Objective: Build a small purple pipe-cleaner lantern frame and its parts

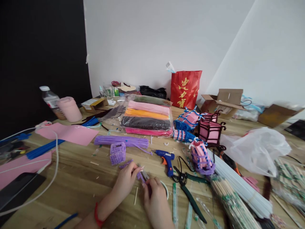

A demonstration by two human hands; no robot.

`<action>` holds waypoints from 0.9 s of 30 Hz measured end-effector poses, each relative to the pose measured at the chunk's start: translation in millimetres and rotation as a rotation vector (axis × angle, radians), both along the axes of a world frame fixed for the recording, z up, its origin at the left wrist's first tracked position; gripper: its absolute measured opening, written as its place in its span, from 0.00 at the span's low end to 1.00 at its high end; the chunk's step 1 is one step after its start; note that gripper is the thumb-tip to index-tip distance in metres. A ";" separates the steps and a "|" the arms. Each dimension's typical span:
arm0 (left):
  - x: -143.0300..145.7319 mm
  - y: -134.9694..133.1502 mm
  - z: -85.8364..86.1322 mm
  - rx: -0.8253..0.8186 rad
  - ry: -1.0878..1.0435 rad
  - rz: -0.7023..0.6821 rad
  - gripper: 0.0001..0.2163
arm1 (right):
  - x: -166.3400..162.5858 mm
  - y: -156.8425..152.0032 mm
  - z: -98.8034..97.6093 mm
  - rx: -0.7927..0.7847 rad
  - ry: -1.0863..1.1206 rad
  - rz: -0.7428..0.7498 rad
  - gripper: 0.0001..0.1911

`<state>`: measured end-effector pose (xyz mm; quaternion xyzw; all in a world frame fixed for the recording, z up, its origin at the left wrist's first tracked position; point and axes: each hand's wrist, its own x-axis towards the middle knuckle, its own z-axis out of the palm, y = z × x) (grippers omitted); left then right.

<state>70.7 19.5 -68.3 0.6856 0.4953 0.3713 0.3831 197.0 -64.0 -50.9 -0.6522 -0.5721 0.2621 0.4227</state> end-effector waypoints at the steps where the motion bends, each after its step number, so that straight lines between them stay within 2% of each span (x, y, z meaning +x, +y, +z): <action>1: 0.4 -1.1 0.5 0.011 0.014 -0.014 0.09 | 0.8 -1.2 2.6 -0.016 0.023 0.018 0.14; 3: 2.7 -5.1 1.7 0.008 0.020 -0.053 0.09 | 1.7 -3.0 7.6 -0.077 0.190 0.066 0.16; 6: 8.3 -15.9 4.8 -0.029 -0.018 -0.126 0.08 | 5.4 -2.7 13.7 -0.178 0.636 0.079 0.17; 9: 13.2 -30.1 8.9 -0.109 -0.095 -0.186 0.09 | 13.8 0.9 17.9 -0.151 1.037 0.042 0.18; 11: 15.2 -38.6 11.3 -0.159 -0.156 -0.213 0.10 | 18.2 3.8 18.6 -0.146 1.207 0.039 0.19; 13: 16.8 -44.8 12.5 -0.202 -0.232 -0.240 0.11 | 18.6 6.5 15.9 -0.172 1.273 0.035 0.19; 15: 18.9 -48.3 12.5 -0.259 -0.324 -0.269 0.13 | 14.4 9.1 8.8 -0.191 1.156 0.008 0.18; 17: 21.4 -48.6 11.0 -0.348 -0.429 -0.283 0.14 | 7.8 11.5 -1.4 -0.191 0.943 -0.030 0.18; 19: 23.2 -45.4 8.5 -0.434 -0.508 -0.264 0.16 | 1.5 12.7 -11.8 -0.172 0.784 -0.071 0.19; 21: 23.0 -38.8 5.7 -0.452 -0.527 -0.201 0.17 | -3.1 12.0 -19.1 -0.129 0.708 -0.119 0.18; 24: 17.9 -25.2 2.7 -0.298 -0.420 -0.036 0.16 | -9.0 7.1 -20.5 -0.048 0.446 -0.173 0.15; 27: 11.1 -15.1 1.1 -0.117 -0.225 0.089 0.13 | -16.5 -0.3 -12.3 0.007 0.018 -0.107 0.11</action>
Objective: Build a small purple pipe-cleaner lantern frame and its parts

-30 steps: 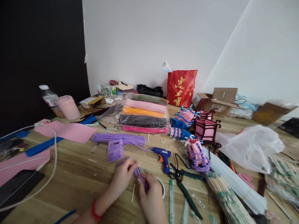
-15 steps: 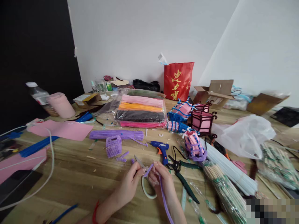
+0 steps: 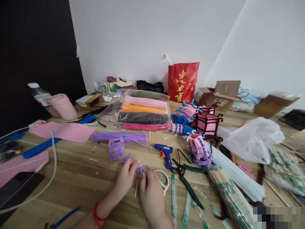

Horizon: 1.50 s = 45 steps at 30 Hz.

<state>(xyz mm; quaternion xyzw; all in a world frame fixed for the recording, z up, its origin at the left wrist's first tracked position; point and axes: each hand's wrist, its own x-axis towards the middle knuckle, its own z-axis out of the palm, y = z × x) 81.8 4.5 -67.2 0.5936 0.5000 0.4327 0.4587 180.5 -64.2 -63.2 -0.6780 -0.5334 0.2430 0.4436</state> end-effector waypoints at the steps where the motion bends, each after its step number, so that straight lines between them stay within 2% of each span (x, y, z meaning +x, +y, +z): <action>1: -1.5 1.2 -0.3 0.037 0.064 0.013 0.12 | -2.3 -2.3 4.0 0.008 -0.103 0.056 0.10; 3: -2.7 0.1 -0.8 0.093 0.165 -0.001 0.10 | -5.0 -5.9 12.8 0.035 -0.180 0.178 0.11; 5: -1.8 -4.6 -0.7 0.130 0.232 -0.041 0.10 | -3.9 -8.0 21.3 0.072 -0.162 0.260 0.11; 11: 0.7 -13.9 3.0 0.158 0.247 -0.098 0.09 | 12.1 -9.4 33.3 0.083 0.003 0.307 0.14; 15: -1.4 -7.4 2.4 0.126 0.163 -0.095 0.11 | 17.9 -6.7 26.2 -0.030 -0.003 0.146 0.17; 18: -0.3 -6.3 -0.6 0.096 0.123 -0.111 0.12 | 14.6 -3.3 17.9 -0.078 0.107 0.022 0.20; 22: 4.8 -10.3 -3.1 0.009 0.049 -0.159 0.13 | 6.2 -0.5 10.1 -0.066 0.169 -0.007 0.19; 27: 7.4 -9.9 -0.8 -0.144 -0.120 -0.164 0.17 | 4.9 -0.8 4.8 -0.039 0.067 -0.042 0.17; 30: 5.7 -8.4 1.6 -0.201 -0.131 -0.189 0.19 | 7.6 -2.1 5.8 -0.005 -0.011 -0.032 0.16; 34: 4.0 -7.5 6.6 -0.285 -0.152 -0.323 0.22 | 10.4 -4.7 9.2 0.052 -0.185 0.028 0.14; 38: 3.1 -5.8 12.9 -0.399 -0.227 -0.394 0.23 | 12.2 -5.6 7.0 0.080 -0.292 0.057 0.12; 43: -0.2 -3.8 18.7 -0.563 -0.365 -0.534 0.22 | 13.9 -3.3 6.3 0.043 -0.246 0.042 0.12; 45: -1.0 -2.9 19.0 -0.601 -0.417 -0.548 0.21 | 14.4 -2.8 9.8 0.009 -0.194 0.044 0.13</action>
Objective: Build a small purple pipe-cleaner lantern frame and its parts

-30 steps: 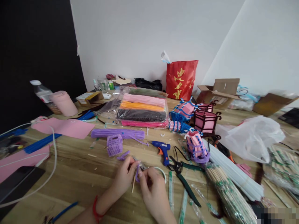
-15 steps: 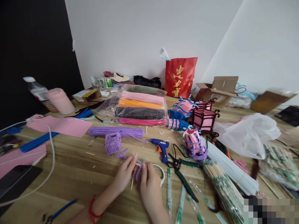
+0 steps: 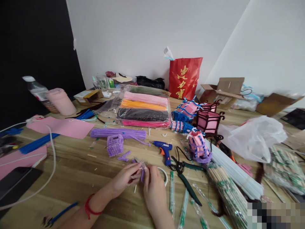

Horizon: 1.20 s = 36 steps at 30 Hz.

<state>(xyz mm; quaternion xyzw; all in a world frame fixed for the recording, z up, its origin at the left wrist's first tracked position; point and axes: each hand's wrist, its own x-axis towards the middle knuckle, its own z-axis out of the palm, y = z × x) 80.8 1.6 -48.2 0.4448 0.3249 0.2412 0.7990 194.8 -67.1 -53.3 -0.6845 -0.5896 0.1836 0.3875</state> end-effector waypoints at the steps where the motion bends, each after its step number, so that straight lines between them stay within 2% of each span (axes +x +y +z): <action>1: -0.3 0.7 -0.4 -0.011 -0.009 0.017 0.21 | 0.2 -0.1 2.3 -0.019 0.021 0.008 0.13; 5: -1.9 4.9 -2.4 0.001 -0.022 0.097 0.21 | 0.4 -1.5 8.8 -0.064 0.015 0.097 0.11; 10: -4.0 7.2 -1.3 0.094 0.054 0.144 0.21 | -1.4 -2.5 5.1 -0.015 -0.144 0.170 0.11; 14: -2.8 5.1 -5.1 0.306 0.170 0.253 0.17 | -6.2 -3.6 2.2 -0.032 -0.362 0.199 0.22; 16: -1.9 2.8 -9.7 0.431 0.215 0.285 0.14 | -8.9 -4.2 2.2 -0.062 -0.402 0.229 0.24; 22: -0.7 -6.6 -19.6 0.617 0.337 0.285 0.11 | -10.3 -4.8 3.6 -0.095 -0.261 0.283 0.19; 30: -4.2 -1.1 -13.4 0.831 0.501 0.290 0.12 | -9.0 -10.8 19.6 -0.077 -0.083 0.350 0.10; 33: -5.6 -0.4 -11.2 0.951 0.552 0.217 0.12 | 1.9 -10.7 24.1 0.009 0.028 0.311 0.09; 36: -5.9 -3.9 -6.6 1.048 0.531 0.120 0.12 | 18.7 -8.7 23.9 0.064 0.138 0.158 0.09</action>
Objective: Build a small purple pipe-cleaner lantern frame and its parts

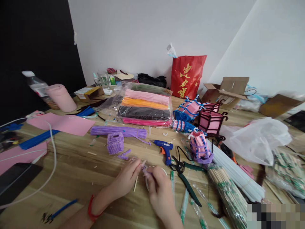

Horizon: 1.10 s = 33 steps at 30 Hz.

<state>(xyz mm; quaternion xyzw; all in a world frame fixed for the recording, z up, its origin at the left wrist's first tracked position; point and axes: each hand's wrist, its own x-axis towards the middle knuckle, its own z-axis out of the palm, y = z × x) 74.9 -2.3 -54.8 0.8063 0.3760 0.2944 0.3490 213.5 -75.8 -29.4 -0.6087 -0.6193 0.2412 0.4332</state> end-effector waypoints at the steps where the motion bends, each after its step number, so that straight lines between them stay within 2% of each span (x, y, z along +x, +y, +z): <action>1: 0.1 -2.0 2.1 0.002 -0.010 -0.036 0.11 | 5.4 1.0 -1.2 -0.008 0.039 -0.071 0.10; 3: 0.5 -6.8 6.7 -0.042 -0.064 -0.095 0.11 | 13.3 3.5 -5.2 -0.043 0.127 -0.200 0.12; 5: 1.2 -11.7 10.2 -0.151 -0.154 -0.110 0.11 | 15.1 6.3 -10.2 -0.093 0.222 -0.267 0.15; 8: 3.3 -15.0 11.0 -0.368 -0.307 -0.041 0.11 | 3.2 8.9 -17.1 -0.148 0.268 -0.236 0.16; 10: 4.9 -12.6 8.5 -0.468 -0.384 0.049 0.12 | -12.1 7.9 -19.7 -0.133 0.216 -0.198 0.16; 12: 5.6 -6.9 4.9 -0.454 -0.406 0.149 0.13 | -27.8 4.5 -19.6 -0.091 0.126 -0.173 0.15; 15: 4.0 2.3 1.6 -0.243 -0.282 0.213 0.13 | -38.2 -2.0 -15.1 -0.041 0.000 -0.094 0.14; 18: 0.9 4.4 4.2 -0.008 -0.112 0.119 0.13 | -25.7 -4.1 -9.4 -0.021 -0.013 -0.085 0.14; 21: -0.9 -1.7 10.6 0.085 -0.070 -0.068 0.13 | -5.1 -0.6 -8.2 -0.023 0.007 -0.213 0.14; 23: -1.2 -6.7 13.8 0.034 -0.119 -0.153 0.13 | 1.5 2.7 -10.6 -0.058 0.043 -0.267 0.14; 25: -0.9 -10.1 14.3 -0.087 -0.206 -0.153 0.13 | -0.9 5.3 -14.5 -0.102 0.124 -0.244 0.14; 29: 1.7 -9.9 8.2 -0.338 -0.371 -0.042 0.12 | -17.3 7.5 -22.0 -0.176 0.297 -0.135 0.17; 33: 3.7 -4.9 4.2 -0.363 -0.386 0.052 0.13 | -16.4 7.7 -25.0 -0.231 0.360 -0.076 0.19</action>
